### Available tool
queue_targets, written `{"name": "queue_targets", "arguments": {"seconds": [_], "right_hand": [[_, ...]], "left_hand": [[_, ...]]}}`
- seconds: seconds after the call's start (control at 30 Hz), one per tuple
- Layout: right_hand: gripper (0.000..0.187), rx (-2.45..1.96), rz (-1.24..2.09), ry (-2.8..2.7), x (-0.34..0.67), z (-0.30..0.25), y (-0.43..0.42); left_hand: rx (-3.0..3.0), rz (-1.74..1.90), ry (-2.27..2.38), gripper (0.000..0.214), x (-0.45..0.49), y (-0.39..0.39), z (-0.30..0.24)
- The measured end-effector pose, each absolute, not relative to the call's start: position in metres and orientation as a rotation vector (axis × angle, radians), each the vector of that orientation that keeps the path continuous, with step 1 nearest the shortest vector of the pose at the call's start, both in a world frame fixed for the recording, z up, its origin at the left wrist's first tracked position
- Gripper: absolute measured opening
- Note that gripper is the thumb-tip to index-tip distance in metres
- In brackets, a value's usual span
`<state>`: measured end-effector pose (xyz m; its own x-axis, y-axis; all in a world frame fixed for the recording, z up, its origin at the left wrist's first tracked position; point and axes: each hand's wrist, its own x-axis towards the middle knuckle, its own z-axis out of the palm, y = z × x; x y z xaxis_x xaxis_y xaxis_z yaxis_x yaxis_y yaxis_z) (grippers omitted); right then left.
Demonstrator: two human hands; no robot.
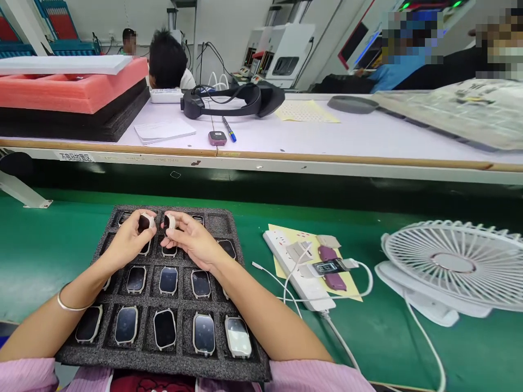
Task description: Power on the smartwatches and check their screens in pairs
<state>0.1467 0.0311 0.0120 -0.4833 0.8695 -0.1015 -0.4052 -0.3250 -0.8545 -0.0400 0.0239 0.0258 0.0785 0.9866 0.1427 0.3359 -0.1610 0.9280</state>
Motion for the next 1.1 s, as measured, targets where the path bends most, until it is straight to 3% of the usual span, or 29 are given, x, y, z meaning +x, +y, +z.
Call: {"name": "queue_targets", "arguments": {"seconds": [0.23, 0.4, 0.6, 1.1], "right_hand": [[0.053, -0.687, 1.958, -0.977, 0.151, 0.0125, 0.0302], [0.05, -0.648, 2.037, -0.938, 0.1513, 0.0137, 0.0316], [0.046, -0.57, 2.048, -0.916, 0.1521, 0.0124, 0.0333], [0.047, -0.534, 2.046, -1.036, 0.1523, 0.0102, 0.0295]], "left_hand": [[1.535, 1.064, 1.358, 0.042, -0.0369, 0.0223, 0.0212], [1.515, 1.132, 1.309, 0.033, -0.036, 0.0205, 0.0203], [1.487, 1.095, 1.309, 0.047, -0.0355, 0.019, 0.0284], [1.501, 1.126, 1.357, 0.041, -0.0327, 0.0173, 0.0284]]}}
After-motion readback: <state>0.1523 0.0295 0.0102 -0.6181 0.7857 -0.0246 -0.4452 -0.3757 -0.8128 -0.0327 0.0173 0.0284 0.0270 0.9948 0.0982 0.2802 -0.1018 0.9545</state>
